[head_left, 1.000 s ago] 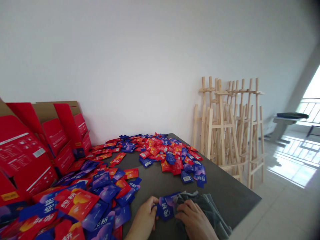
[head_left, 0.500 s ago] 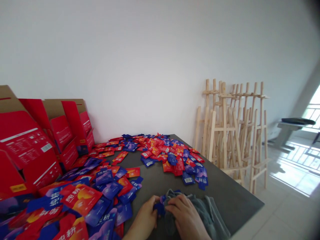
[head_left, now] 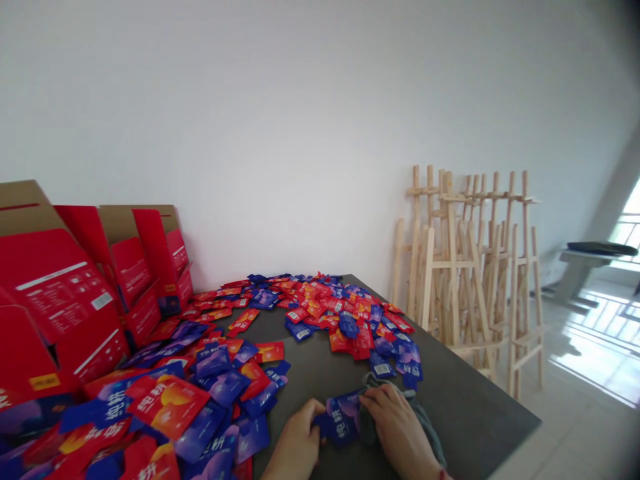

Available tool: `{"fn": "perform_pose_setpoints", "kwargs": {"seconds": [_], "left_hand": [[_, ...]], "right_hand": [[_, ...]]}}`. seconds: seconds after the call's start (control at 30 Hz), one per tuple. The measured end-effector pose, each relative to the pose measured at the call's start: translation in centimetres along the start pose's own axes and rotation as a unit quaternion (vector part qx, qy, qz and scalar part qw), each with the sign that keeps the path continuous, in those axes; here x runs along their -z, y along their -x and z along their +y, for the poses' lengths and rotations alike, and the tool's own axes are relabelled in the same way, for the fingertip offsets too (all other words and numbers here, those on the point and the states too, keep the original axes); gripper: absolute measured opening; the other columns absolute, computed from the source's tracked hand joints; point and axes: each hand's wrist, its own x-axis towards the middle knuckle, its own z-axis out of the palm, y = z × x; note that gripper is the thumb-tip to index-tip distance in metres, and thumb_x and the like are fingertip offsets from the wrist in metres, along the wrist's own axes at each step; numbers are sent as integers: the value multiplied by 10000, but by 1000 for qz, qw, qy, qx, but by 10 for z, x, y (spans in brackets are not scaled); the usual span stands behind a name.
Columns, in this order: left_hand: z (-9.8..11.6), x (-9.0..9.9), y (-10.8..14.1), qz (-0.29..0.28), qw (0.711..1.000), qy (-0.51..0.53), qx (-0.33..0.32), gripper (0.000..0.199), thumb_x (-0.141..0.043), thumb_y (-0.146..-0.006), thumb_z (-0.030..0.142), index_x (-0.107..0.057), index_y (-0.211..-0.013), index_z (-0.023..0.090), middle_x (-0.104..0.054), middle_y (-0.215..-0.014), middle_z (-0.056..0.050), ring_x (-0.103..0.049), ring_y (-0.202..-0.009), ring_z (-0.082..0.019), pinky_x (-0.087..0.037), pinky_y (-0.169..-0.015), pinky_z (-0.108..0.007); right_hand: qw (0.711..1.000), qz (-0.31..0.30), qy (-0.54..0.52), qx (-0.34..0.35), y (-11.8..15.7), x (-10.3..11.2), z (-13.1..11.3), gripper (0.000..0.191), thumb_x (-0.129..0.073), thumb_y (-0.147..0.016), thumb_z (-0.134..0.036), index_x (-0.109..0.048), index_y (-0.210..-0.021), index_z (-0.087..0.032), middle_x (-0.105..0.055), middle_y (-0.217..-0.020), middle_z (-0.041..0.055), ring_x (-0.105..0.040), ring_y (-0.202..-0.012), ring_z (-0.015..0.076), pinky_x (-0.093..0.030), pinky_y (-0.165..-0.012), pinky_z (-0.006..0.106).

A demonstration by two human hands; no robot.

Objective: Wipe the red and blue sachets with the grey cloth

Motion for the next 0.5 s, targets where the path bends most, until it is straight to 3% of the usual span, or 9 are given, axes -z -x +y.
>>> {"fn": "perform_pose_setpoints", "kwargs": {"seconds": [0.1, 0.17, 0.23, 0.37, 0.5], "left_hand": [[7, 7, 3, 45, 994, -64, -72, 279, -324, -812, 38, -521, -908, 210, -589, -649, 39, -584, -570, -122, -430, -590, -210], [13, 12, 7, 63, 976, -133, -163, 265, -339, -806, 29, -526, -858, 210, -642, -800, 2, -627, -757, -137, -442, -722, -226], [17, 14, 11, 47, 951, -200, -232, 289, -349, -782, 2, -540, -845, 209, -639, -991, -17, -621, -882, -141, -433, -785, -229], [20, 12, 15, -18, 925, -286, -249, 290, -367, -796, 7, -567, -842, 212, -613, -1016, -8, -616, -810, -119, -433, -708, -197], [17, 11, 14, -18, 915, -320, -243, 252, -387, -830, 34, -571, -818, 207, -608, -947, -9, -598, -790, -124, -423, -681, -197]], "right_hand": [[997, -30, 18, -69, 4, 18, 31, 468, -424, -751, -19, -670, -1103, -206, -643, -1104, 56, -513, -1048, 224, -369, -940, 341], [994, -38, 17, -98, 4, 33, 45, 485, -409, -743, -37, -661, -1129, -190, -637, -1121, 69, -511, -1067, 224, -364, -956, 341], [993, -32, 8, -114, 1, 48, 46, 495, -403, -749, -57, -646, -1159, -188, -627, -1145, 71, -506, -1083, 220, -355, -972, 346], [998, -24, -20, -62, -9, 57, 9, 521, -412, -735, -34, -642, -1158, -234, -628, -1149, 45, -497, -1086, 209, -357, -965, 343], [996, -56, -33, 56, -17, 30, -42, 389, -463, -822, -52, -654, -1064, -289, -655, -1036, -11, -510, -991, 171, -388, -870, 288]]}}
